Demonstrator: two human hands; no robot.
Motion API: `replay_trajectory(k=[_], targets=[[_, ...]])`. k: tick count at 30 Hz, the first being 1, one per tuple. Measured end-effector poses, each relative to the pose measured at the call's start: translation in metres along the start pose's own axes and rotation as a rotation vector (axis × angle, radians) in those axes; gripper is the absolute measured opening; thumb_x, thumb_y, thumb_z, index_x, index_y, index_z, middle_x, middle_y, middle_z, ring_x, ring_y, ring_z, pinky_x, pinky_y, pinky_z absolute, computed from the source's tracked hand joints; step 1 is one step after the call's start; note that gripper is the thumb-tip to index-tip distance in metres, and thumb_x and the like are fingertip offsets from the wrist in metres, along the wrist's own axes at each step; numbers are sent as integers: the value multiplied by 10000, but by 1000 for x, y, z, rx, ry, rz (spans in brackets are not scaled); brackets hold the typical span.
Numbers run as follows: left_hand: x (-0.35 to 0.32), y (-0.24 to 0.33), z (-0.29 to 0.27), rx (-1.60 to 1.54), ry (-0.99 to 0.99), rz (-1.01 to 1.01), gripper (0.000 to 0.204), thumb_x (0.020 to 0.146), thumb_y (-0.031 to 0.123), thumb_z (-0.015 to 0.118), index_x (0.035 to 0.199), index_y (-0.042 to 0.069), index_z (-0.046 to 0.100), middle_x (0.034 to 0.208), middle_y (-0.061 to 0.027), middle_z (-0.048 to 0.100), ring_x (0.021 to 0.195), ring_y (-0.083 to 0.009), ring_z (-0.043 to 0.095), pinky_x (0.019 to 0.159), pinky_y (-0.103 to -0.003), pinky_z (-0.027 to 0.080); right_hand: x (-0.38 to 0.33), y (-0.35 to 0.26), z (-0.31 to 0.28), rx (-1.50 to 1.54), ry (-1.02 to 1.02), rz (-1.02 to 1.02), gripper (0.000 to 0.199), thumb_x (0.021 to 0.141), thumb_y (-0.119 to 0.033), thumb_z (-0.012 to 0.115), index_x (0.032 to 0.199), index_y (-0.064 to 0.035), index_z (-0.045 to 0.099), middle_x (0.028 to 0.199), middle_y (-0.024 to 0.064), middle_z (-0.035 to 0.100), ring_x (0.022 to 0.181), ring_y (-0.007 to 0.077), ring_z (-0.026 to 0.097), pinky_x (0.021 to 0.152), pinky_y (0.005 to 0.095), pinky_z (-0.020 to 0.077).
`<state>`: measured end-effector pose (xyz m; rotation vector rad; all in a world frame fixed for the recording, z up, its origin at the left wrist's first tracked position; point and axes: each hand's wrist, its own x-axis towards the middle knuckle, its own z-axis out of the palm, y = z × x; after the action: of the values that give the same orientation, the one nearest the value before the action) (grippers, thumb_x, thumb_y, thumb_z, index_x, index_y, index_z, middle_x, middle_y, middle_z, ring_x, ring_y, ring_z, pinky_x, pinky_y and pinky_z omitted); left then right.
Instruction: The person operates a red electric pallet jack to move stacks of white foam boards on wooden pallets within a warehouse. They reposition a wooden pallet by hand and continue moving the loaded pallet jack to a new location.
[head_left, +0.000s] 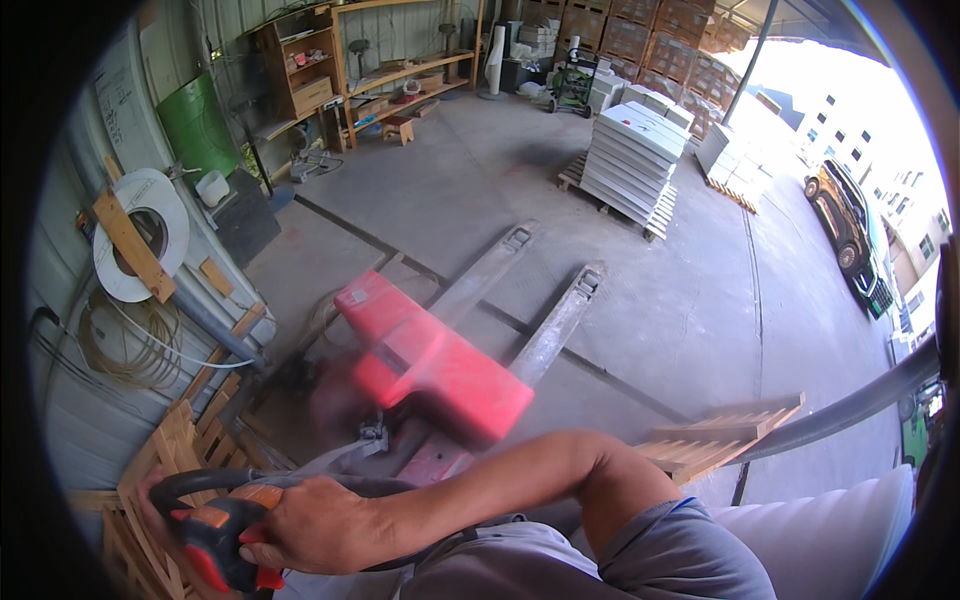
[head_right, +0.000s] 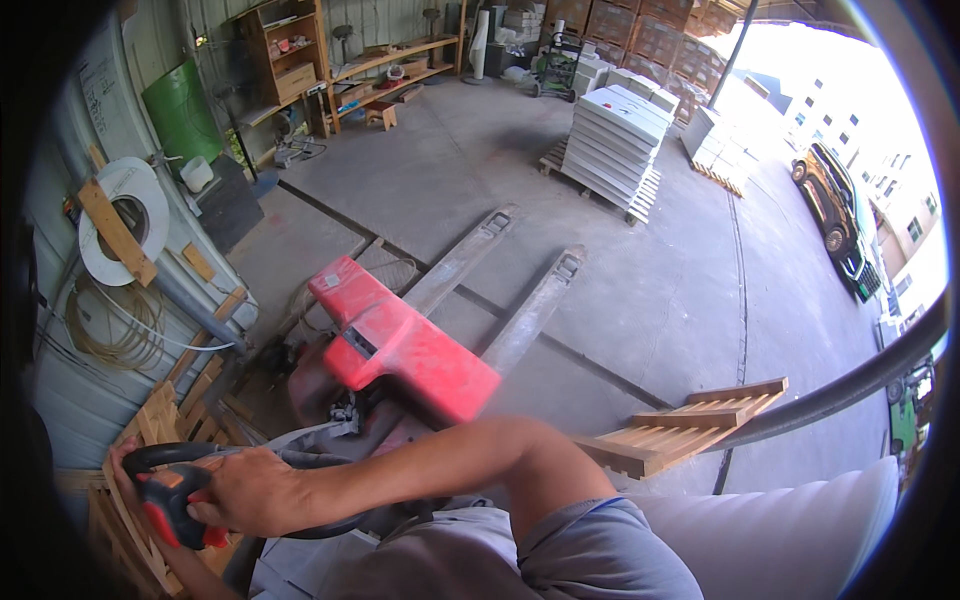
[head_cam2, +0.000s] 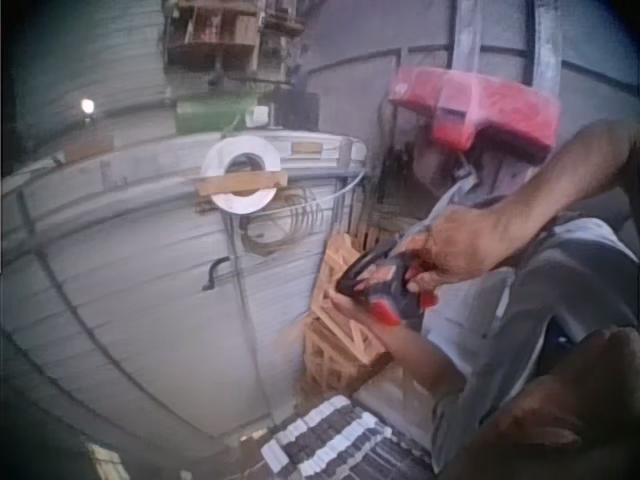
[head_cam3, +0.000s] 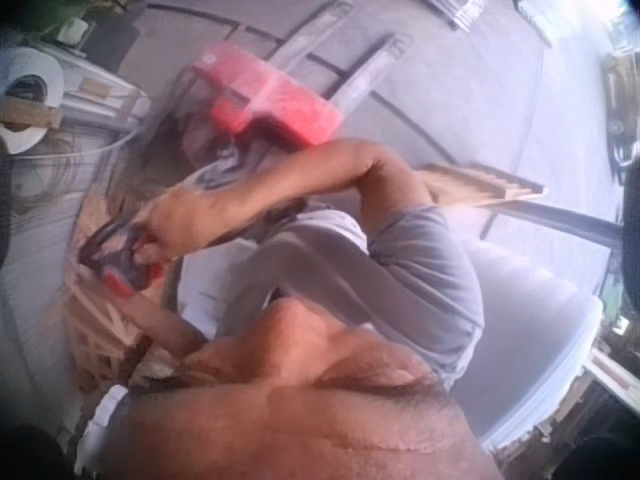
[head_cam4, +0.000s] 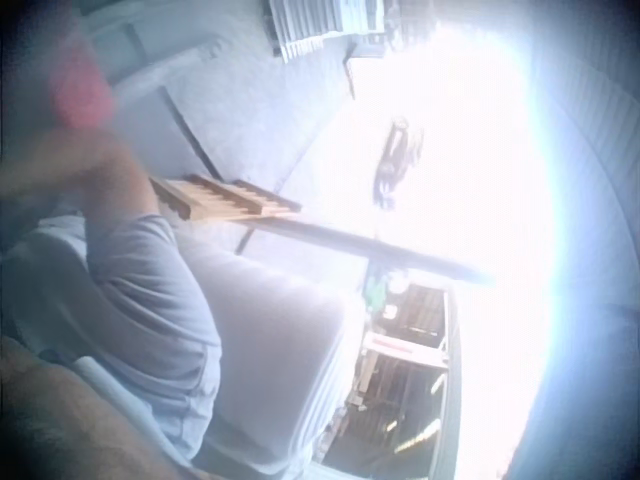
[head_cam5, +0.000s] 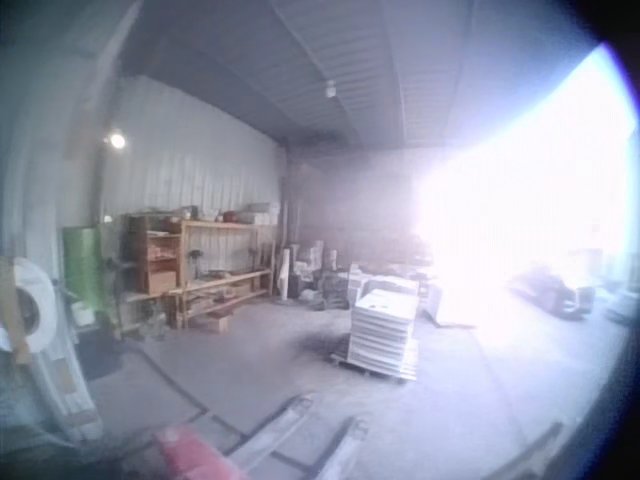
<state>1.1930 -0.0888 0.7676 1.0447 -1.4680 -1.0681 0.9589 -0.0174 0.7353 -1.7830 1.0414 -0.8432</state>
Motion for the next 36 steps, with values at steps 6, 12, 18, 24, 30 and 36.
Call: replay_trajectory(k=[6,12,18,24,30,36], targets=[[-13,-6,12,321,210,178,265,1010,293,487,1031,47,580,1126,-60,594,1086,-180,547,1020,-316,381,1,12,20,286,13,6,567,1041,-478,389,856,-29,683,739,203,657,740,410,650,719,479,530],[-16,-19,6,349,189,200,236,978,263,497,1060,52,565,1165,-75,586,1111,-188,536,1020,-319,383,-4,16,47,373,-35,44,548,1051,-434,363,854,-31,678,744,205,659,795,411,663,767,478,521],[-9,-43,-25,254,226,143,230,984,254,481,1061,56,570,1171,-78,589,1110,-186,537,1009,-321,391,4,20,56,388,-37,47,615,1044,-463,359,794,9,664,759,233,647,827,420,656,783,482,515],[35,-83,-105,30,305,27,227,989,244,465,1062,60,576,1177,-80,592,1109,-184,538,998,-324,400,13,26,52,359,-8,91,614,1033,-464,393,802,43,649,782,262,644,830,435,653,795,498,510],[58,-119,-150,-86,281,-36,226,994,235,449,1062,64,581,1183,-82,595,1108,-182,539,988,-326,408,24,27,51,301,94,132,582,1017,-473,432,873,42,662,827,265,659,854,436,657,800,504,510],[83,-136,-165,-134,191,-104,218,1007,219,427,1002,78,593,1174,-80,604,1088,-179,547,971,-326,417,35,35,41,289,145,90,571,1013,-486,432,884,7,690,837,246,671,861,429,657,800,501,511]])
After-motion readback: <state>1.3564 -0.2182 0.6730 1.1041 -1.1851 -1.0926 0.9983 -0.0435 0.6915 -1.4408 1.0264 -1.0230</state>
